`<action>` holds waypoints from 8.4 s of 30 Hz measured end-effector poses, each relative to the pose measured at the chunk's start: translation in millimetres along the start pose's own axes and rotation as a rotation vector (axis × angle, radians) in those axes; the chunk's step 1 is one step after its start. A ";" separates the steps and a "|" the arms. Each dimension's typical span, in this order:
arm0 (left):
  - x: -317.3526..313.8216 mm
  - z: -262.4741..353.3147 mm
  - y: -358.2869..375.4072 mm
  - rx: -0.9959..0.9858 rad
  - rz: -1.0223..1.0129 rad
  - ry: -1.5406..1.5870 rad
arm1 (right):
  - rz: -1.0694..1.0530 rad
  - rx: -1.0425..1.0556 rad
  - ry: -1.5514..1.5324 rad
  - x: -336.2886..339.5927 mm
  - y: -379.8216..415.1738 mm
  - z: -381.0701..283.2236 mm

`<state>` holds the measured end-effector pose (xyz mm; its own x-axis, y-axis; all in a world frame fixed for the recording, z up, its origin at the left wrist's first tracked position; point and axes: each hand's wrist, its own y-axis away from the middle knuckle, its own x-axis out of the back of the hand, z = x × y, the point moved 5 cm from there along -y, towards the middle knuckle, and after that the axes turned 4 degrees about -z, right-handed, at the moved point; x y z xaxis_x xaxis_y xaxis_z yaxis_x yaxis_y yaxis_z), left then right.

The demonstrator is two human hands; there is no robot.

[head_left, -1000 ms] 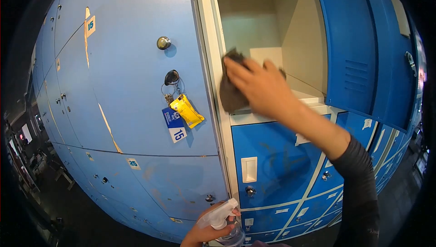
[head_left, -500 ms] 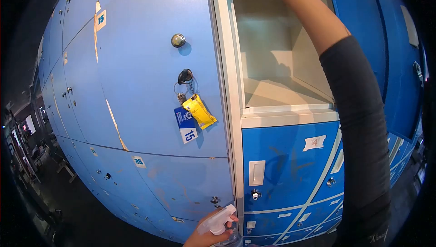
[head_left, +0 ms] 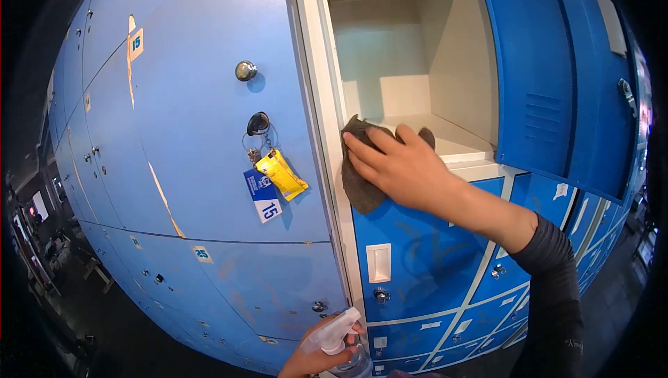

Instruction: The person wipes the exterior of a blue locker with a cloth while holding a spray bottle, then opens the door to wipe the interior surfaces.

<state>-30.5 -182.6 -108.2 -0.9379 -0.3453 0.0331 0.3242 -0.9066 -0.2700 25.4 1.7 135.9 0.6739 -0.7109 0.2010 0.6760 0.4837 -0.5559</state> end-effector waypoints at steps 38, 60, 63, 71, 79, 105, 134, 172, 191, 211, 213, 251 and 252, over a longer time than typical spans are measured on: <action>-17.1 7.7 -11.0 0.115 0.035 0.074 | 0.063 0.136 -0.041 -7.5 -11.8 26.2; -16.9 18.6 3.8 0.053 0.063 0.078 | 0.299 -0.172 0.266 4.2 -98.5 140.6; -17.2 13.5 2.2 0.050 -0.010 0.045 | 0.132 0.002 0.181 1.9 -52.4 67.9; -22.1 12.1 -1.5 0.142 0.021 0.147 | 0.144 0.054 -0.054 -8.8 -4.9 18.6; -13.6 3.8 7.3 0.070 0.050 0.056 | 0.324 -0.152 0.015 23.7 -122.2 178.0; -35.3 60.7 -25.3 -0.169 0.052 -0.109 | 0.001 -0.287 -0.714 56.2 56.7 8.9; -31.0 20.5 -30.5 -0.026 -0.061 -0.144 | -0.018 -0.777 -0.330 10.6 120.3 19.9; -13.0 -1.5 -13.9 0.004 0.120 -0.089 | -0.098 -0.504 -0.666 6.2 4.5 -34.8; -12.6 -8.0 -22.8 -0.054 0.037 -0.043 | 0.115 -0.729 -0.743 12.1 87.0 9.6; -11.7 -0.5 -20.0 -0.021 0.042 -0.132 | 0.013 -0.866 -0.331 9.4 113.8 40.3; -11.3 -0.5 -18.4 -0.022 0.033 -0.098 | -0.059 -0.908 -0.313 6.5 132.7 53.1; -20.0 -7.7 -15.8 0.035 0.073 -0.053 | -0.277 -0.749 -0.693 1.1 41.5 -30.2; -20.0 -7.6 -16.6 0.041 0.078 -0.066 | -0.135 -0.677 -0.663 -1.1 28.4 -40.4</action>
<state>-18.1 -158.8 -111.7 -0.8998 -0.4294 0.0771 0.4022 -0.8850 -0.2346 31.9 -4.4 87.4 0.7750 -0.2050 0.5978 0.5847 -0.1267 -0.8013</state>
